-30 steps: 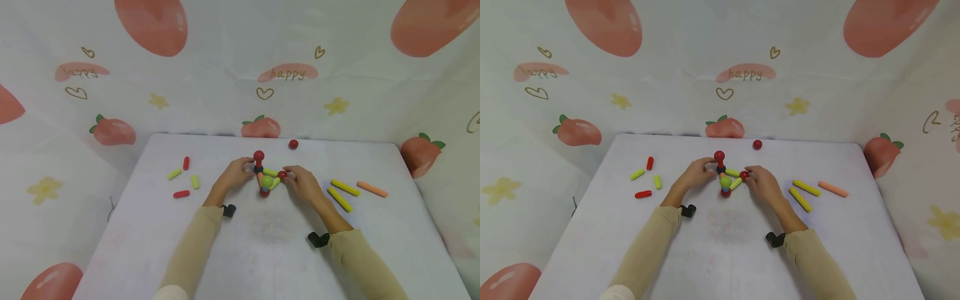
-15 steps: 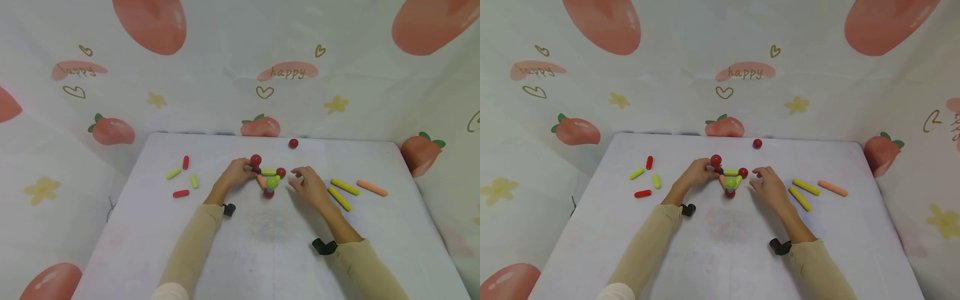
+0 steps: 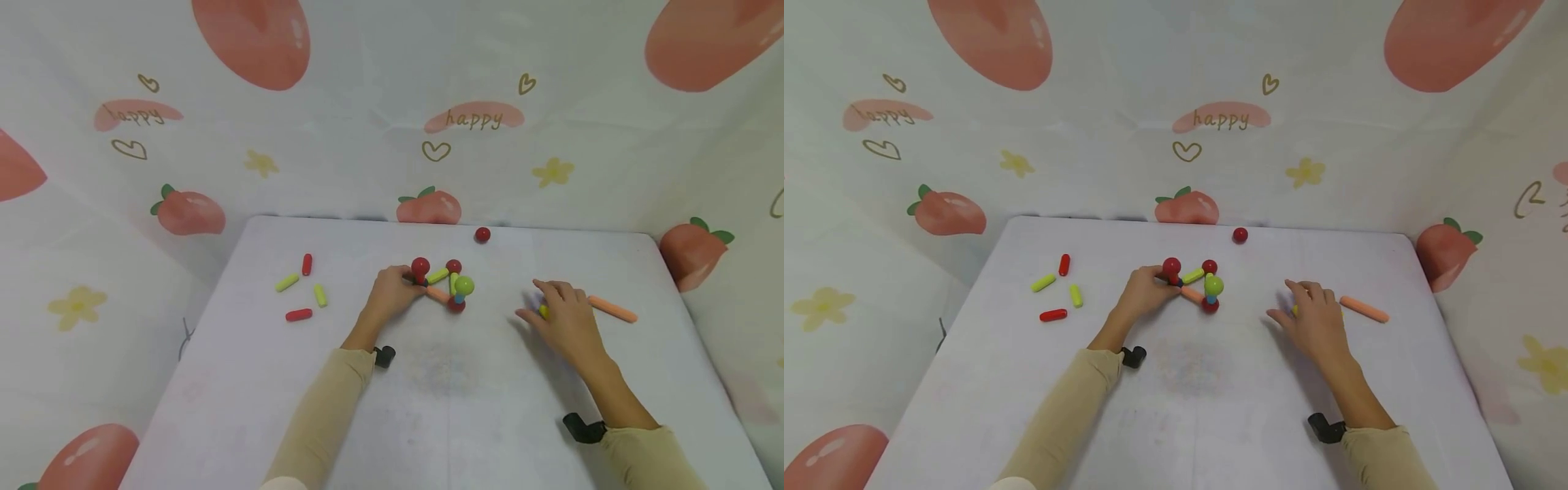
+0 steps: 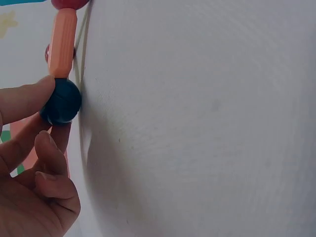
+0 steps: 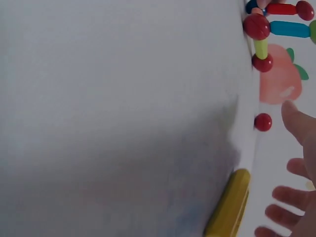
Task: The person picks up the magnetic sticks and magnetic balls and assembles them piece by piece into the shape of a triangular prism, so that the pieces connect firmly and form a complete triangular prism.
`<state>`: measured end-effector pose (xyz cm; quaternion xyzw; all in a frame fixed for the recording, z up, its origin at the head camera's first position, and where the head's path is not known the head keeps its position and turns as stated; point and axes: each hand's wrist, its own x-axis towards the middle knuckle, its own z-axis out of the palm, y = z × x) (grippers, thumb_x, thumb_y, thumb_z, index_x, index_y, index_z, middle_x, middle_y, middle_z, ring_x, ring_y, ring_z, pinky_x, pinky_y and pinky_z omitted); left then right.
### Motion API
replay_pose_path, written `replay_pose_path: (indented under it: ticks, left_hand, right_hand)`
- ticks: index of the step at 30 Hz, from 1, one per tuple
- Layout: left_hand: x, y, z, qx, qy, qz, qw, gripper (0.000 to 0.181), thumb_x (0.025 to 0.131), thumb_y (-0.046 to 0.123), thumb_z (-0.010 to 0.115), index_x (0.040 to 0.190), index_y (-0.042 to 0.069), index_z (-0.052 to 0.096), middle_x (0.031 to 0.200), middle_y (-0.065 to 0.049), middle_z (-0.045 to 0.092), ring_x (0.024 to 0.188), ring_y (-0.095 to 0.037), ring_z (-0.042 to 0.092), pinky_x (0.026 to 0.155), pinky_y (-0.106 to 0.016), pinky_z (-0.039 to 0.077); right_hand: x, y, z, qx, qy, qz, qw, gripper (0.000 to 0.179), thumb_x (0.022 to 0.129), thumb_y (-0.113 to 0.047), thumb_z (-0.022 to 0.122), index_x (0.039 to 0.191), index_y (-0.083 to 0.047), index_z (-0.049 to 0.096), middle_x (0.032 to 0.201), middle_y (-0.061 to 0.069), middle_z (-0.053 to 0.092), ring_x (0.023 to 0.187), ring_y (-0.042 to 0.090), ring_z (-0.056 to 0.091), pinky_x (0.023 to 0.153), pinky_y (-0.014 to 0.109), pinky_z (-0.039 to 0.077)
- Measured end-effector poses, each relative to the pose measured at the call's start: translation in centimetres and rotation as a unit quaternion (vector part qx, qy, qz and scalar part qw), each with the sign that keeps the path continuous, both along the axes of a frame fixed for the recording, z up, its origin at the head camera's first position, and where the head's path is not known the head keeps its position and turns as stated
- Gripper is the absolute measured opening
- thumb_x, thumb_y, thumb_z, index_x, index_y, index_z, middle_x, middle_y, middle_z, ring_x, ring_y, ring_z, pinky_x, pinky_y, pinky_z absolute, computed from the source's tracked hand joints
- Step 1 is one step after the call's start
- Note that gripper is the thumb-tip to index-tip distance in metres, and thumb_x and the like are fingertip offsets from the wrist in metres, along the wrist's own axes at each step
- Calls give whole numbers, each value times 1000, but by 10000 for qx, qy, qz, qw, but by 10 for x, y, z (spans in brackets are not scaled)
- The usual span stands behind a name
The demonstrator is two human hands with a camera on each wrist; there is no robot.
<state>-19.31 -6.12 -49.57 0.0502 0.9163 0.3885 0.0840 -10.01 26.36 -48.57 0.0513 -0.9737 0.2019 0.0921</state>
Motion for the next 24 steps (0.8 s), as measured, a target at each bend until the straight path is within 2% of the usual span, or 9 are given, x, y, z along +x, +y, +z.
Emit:
replay_pose_path:
  ticks: [4, 7, 10, 16, 19, 24]
  left_hand:
    - [1, -2, 2, -52, -62, 63, 9999, 26, 86, 26, 82, 106, 11, 76, 104, -4, 78, 94, -20, 70, 94, -43, 54]
    - [1, -3, 2, -104, -87, 116, 9998, 27, 86, 26, 82, 106, 11, 76, 104, -3, 78, 97, -21, 71, 95, -43, 54]
    - [1, -3, 3, -121, -65, 167, 9998, 26, 85, 25, 83, 105, 10, 76, 103, -4, 79, 99, -21, 71, 96, -43, 54]
    - [3, 3, 5, -192, -51, 368, 9991, 25, 85, 24, 83, 104, 9, 76, 100, -5, 79, 96, -22, 71, 93, -43, 56]
    - [4, 7, 6, -277, -98, 460, 9985, 26, 85, 24, 84, 104, 9, 76, 98, -5, 78, 93, -20, 71, 90, -42, 57]
    - [6, 14, 6, -323, -160, 566, 9977, 27, 84, 24, 84, 105, 9, 76, 98, -5, 78, 90, -20, 70, 87, -40, 57]
  right_hand:
    - [8, 8, 0, 601, -302, -45, 9977, 82, 88, -50, 75, 149, -4, 44, 148, 35, 43, 126, 61, 42, 99, 73, 36]
    - [13, 12, -2, 707, -404, -47, 9967, 82, 89, -52, 73, 149, -4, 44, 148, 36, 41, 127, 62, 40, 95, 75, 37]
    - [19, 15, -5, 736, -302, -44, 9968, 75, 88, -45, 77, 143, -2, 49, 137, 36, 48, 120, 59, 44, 86, 72, 41]
    - [26, 16, -11, 713, 195, 108, 9972, 56, 83, -26, 84, 121, 6, 59, 107, 34, 56, 89, 50, 55, 68, 56, 50]
    - [27, 15, -12, 612, 90, 164, 9979, 49, 84, -14, 82, 122, 7, 60, 104, 32, 57, 85, 46, 59, 69, 56, 52]
    - [26, 11, -10, 318, -384, 226, 9985, 42, 87, 2, 73, 127, 8, 59, 109, 31, 59, 95, 43, 62, 79, 56, 54]
